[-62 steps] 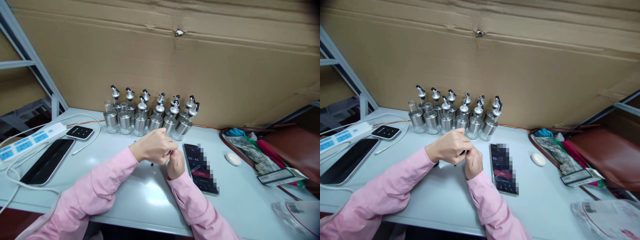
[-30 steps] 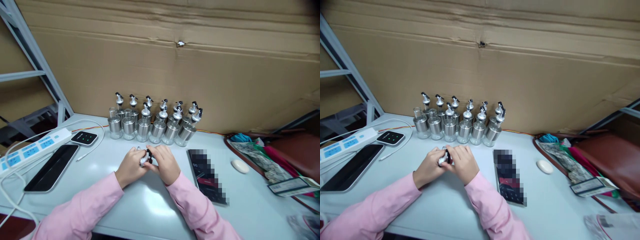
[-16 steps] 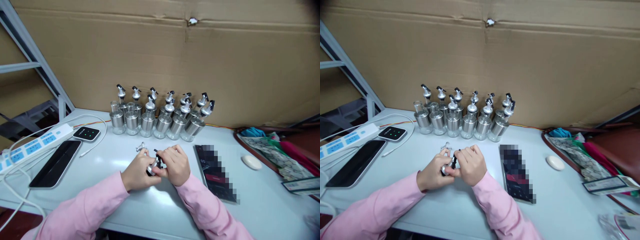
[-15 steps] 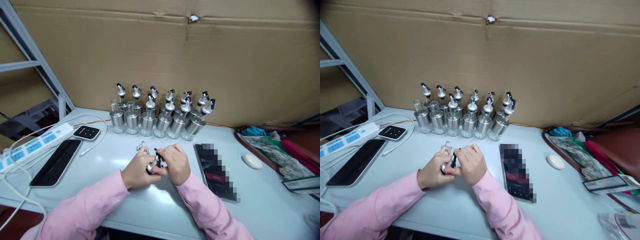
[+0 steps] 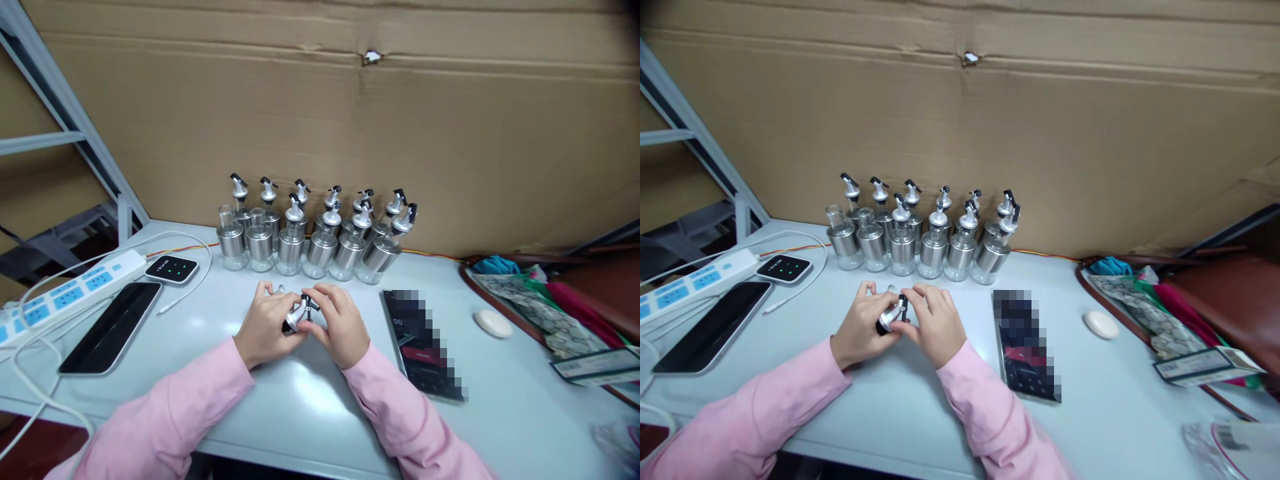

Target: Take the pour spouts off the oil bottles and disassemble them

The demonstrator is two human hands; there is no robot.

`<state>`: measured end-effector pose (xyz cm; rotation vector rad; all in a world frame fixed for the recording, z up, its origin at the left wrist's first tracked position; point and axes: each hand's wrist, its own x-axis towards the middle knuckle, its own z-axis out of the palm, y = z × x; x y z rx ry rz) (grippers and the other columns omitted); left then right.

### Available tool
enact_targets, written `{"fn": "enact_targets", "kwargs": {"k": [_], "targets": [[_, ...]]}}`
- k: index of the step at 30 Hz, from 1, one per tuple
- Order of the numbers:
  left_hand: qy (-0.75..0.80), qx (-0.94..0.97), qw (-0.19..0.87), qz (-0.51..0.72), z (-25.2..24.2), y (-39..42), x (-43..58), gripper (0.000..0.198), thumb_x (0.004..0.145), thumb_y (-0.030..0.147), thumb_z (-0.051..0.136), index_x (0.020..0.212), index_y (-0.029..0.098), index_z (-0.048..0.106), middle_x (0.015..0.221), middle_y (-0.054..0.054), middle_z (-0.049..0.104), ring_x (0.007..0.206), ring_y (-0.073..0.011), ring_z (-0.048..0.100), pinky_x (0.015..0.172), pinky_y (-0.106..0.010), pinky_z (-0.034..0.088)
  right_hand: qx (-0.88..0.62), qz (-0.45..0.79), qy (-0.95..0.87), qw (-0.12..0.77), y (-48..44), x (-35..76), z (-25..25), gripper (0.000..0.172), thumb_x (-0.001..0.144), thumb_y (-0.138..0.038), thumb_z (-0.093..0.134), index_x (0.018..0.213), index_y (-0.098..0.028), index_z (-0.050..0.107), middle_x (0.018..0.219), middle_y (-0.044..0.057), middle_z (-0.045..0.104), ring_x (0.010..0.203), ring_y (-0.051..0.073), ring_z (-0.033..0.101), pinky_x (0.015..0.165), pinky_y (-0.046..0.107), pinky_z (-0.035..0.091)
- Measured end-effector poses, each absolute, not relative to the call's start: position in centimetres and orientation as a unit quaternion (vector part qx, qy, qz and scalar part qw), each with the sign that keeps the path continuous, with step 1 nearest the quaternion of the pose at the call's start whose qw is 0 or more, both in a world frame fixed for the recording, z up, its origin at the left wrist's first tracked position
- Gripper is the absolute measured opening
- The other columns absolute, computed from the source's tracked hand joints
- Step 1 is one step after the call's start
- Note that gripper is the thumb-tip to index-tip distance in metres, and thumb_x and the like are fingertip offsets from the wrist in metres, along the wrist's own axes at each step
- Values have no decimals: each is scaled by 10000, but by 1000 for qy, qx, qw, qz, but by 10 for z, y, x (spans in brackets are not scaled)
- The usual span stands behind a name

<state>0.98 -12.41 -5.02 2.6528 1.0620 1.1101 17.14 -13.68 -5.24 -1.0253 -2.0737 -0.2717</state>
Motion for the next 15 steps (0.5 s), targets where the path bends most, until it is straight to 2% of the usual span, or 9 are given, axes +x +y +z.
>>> {"fn": "enact_targets", "kwargs": {"k": [3, 7, 11, 15], "targets": [[334, 867, 26, 369, -46, -124, 8, 240, 684, 296, 477, 873, 151, 508, 664, -6, 611, 560, -153, 535, 676, -326, 275, -404, -61, -814, 412, -139, 171, -51, 436, 846, -494, 410, 1055, -137, 551, 921, 128, 600, 835, 212, 566, 703, 339, 468], [333, 872, 18, 359, -46, -121, 5, 211, 713, 284, 474, 873, 156, 522, 738, -41, 626, 673, -188, 564, 702, -342, 300, -412, -2, -806, 425, -139, 172, -53, 385, 844, -433, 470, 1106, -153, 509, 896, 98, 608, 826, 201, 573, 701, 326, 472], [330, 867, 21, 374, -53, -119, 7, 250, 753, 207, 488, 996, 150, 505, 933, -85, 644, 840, -204, 585, 776, -357, 353, -419, -8, -803, 425, -136, 173, -57, 351, 832, -364, 521, 1107, -147, 501, 854, 83, 617, 785, 193, 575, 686, 314, 457], [327, 870, 41, 367, -58, -121, 12, 241, 793, 117, 424, 1018, 157, 499, 937, -81, 628, 851, -187, 577, 772, -343, 423, -431, -26, -805, 407, -138, 171, -56, 306, 823, -286, 520, 1090, -138, 503, 810, 67, 635, 720, 176, 587, 652, 293, 432]]}}
